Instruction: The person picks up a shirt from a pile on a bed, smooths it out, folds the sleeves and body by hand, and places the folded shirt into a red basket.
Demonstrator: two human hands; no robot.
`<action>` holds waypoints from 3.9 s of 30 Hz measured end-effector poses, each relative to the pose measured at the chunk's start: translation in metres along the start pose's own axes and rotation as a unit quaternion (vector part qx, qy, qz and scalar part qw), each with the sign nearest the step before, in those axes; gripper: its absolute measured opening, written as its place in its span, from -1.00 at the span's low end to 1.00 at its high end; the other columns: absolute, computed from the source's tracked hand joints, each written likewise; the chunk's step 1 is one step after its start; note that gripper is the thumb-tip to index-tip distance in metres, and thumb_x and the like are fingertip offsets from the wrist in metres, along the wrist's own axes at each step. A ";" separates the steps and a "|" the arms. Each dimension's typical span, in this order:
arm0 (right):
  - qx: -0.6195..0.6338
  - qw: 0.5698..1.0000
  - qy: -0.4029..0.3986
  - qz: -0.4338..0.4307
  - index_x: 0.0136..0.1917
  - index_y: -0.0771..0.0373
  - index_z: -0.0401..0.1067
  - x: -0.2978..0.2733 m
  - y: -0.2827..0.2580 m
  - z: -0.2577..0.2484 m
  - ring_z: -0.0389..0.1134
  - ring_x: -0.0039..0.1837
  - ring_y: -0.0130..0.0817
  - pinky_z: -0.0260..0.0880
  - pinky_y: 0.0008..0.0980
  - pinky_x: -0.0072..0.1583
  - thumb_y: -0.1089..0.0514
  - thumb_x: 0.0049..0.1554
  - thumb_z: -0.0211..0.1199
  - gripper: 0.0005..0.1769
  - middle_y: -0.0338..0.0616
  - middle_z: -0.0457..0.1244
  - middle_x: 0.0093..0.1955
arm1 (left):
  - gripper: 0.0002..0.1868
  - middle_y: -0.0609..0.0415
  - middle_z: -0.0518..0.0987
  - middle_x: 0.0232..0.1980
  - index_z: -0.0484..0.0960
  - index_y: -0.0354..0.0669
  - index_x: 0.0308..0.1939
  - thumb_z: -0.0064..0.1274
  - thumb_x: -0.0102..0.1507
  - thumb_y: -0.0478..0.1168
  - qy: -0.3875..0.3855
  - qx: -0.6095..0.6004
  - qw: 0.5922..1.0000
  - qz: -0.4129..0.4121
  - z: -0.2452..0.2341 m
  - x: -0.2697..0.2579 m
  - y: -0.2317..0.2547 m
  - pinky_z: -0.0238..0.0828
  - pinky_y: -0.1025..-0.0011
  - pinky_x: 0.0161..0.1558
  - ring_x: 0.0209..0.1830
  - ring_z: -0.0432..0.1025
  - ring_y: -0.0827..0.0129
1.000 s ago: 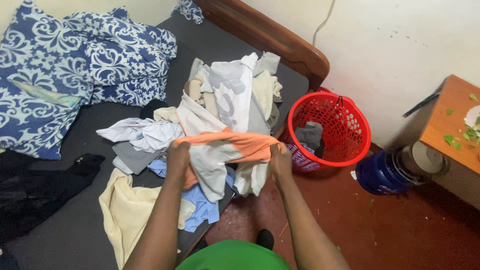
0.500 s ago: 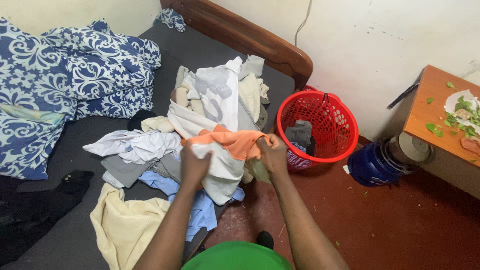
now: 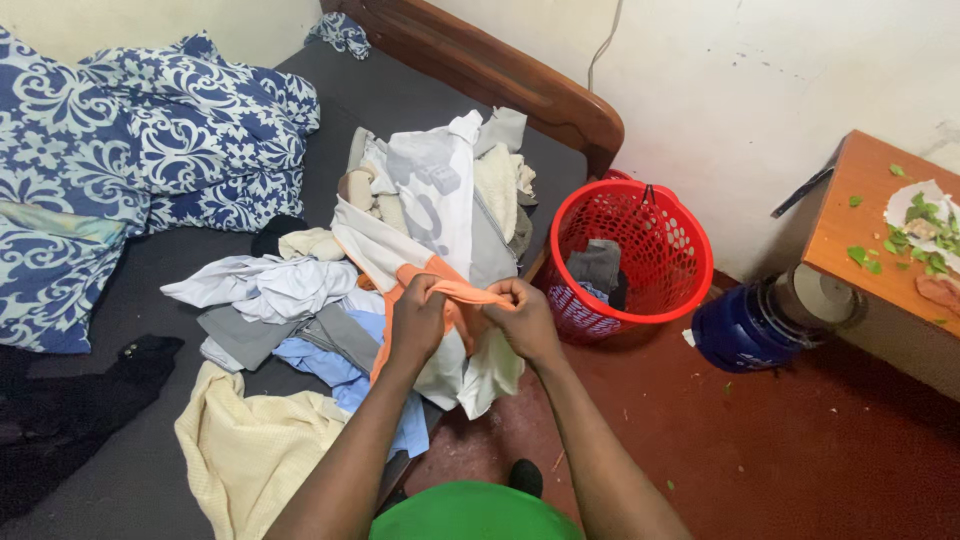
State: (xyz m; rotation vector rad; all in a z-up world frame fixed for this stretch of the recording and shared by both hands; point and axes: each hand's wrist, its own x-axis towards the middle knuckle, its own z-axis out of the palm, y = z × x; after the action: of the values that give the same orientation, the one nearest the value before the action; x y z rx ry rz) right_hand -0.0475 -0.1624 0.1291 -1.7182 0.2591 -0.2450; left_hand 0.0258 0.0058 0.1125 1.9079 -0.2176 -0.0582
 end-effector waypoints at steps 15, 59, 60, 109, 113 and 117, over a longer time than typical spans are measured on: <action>-0.113 0.980 0.160 -0.020 -0.06 0.32 0.49 0.000 0.087 -0.006 0.35 -0.19 -0.42 0.38 -0.36 -0.08 0.14 0.12 0.31 -0.80 -0.11 0.37 -0.24 | -0.78 -0.03 0.58 -0.46 0.59 -0.33 -0.38 0.13 0.12 -0.19 -0.026 0.008 1.000 0.008 -0.036 -0.009 0.011 0.43 0.35 -0.38 -0.48 0.46 0.35; 0.100 0.977 -0.121 0.141 0.06 0.37 0.46 -0.006 0.078 0.083 0.40 -0.03 -0.43 0.39 -0.39 0.04 0.27 0.17 0.17 -0.81 -0.16 0.39 -0.05 | -0.72 -0.06 0.65 -0.11 0.70 -0.21 -0.10 0.23 0.09 -0.34 0.018 0.113 0.993 0.035 -0.076 -0.062 -0.029 0.46 0.25 0.00 -0.08 0.57 0.08; 0.069 0.982 -0.073 0.159 0.09 0.38 0.45 -0.003 0.083 0.080 0.38 -0.01 -0.42 0.37 -0.38 0.04 0.25 0.17 0.23 -0.77 -0.15 0.38 -0.03 | -0.75 -0.07 0.65 -0.12 0.70 -0.22 -0.14 0.21 0.09 -0.33 0.030 0.117 0.992 0.035 -0.080 -0.062 -0.031 0.45 0.25 -0.02 -0.09 0.56 0.07; 0.521 0.772 -0.147 0.333 0.24 0.44 0.27 0.041 0.132 0.156 0.37 0.31 -0.11 0.32 -0.04 0.42 0.18 0.30 0.00 -0.67 0.08 0.33 0.24 | -0.83 0.02 0.58 -0.42 0.58 -0.37 -0.39 -0.11 0.07 -0.34 0.159 -0.064 0.985 0.003 -0.174 -0.098 -0.055 0.37 0.41 -0.28 -0.41 0.42 0.42; 0.573 0.760 -0.128 0.278 0.25 0.49 0.23 0.032 0.085 0.123 0.36 0.30 0.06 0.24 0.10 0.40 0.14 0.22 -0.05 -0.57 0.21 0.32 0.25 | -0.83 0.02 0.57 -0.43 0.58 -0.37 -0.36 -0.10 0.11 -0.33 0.152 -0.078 0.985 -0.013 -0.159 -0.085 -0.052 0.37 0.39 -0.28 -0.42 0.40 0.40; 0.569 0.802 -0.063 0.169 0.31 0.31 0.20 0.032 0.073 0.087 0.35 0.31 -0.11 0.30 0.03 0.41 0.21 0.26 0.02 -0.64 0.02 0.29 0.26 | -0.83 0.04 0.57 -0.38 0.58 -0.36 -0.29 -0.07 0.15 -0.31 0.145 -0.074 0.986 0.026 -0.138 -0.070 -0.043 0.37 0.41 -0.24 -0.36 0.41 0.43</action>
State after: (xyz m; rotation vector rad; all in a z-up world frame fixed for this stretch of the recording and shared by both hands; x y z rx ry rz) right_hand 0.0071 -0.1020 0.0434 -0.4599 0.2374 0.0099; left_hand -0.0177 0.1604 0.1142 1.7375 -0.0627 0.2319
